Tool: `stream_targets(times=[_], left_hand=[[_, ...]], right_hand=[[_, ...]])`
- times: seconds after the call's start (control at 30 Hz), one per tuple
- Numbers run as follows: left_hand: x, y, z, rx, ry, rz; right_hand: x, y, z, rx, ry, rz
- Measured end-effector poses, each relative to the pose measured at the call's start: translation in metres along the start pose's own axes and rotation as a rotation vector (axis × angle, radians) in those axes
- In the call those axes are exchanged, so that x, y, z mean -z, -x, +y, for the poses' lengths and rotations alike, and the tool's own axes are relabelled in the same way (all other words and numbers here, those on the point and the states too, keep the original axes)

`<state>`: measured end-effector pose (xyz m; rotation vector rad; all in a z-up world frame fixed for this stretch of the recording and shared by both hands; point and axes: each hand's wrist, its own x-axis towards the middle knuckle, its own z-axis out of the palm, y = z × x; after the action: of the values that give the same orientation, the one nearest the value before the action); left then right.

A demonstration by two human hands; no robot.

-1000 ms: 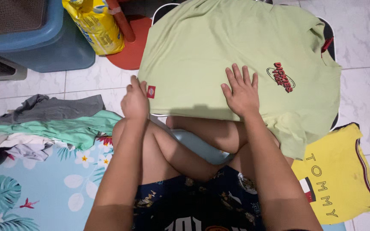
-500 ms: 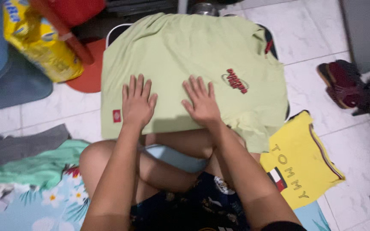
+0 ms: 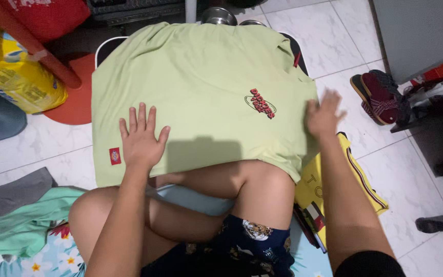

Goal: The person folds a light green shirt on a small black tray table by smoothing the fabric, folding in the sides, and then folding it in half.

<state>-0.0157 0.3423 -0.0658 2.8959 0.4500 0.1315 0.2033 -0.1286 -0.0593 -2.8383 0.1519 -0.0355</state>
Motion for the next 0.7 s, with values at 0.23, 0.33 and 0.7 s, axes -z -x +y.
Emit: stream_targets(times=[0.23,0.33,0.7], left_hand=[[0.004,0.001,0.001,0.026,-0.001,-0.029],[0.0,-0.001,-0.001,0.017,-0.012,-0.017],[-0.004,0.001,-0.003,0.017,-0.05,0.052]], right_hand=[[-0.036,0.068,-0.106,0.673,-0.091,-0.086],[-0.046,0.058,-0.082,0.716,-0.066,-0.163],[-0.027,0.03,-0.08,0.529,-0.074,0.106]])
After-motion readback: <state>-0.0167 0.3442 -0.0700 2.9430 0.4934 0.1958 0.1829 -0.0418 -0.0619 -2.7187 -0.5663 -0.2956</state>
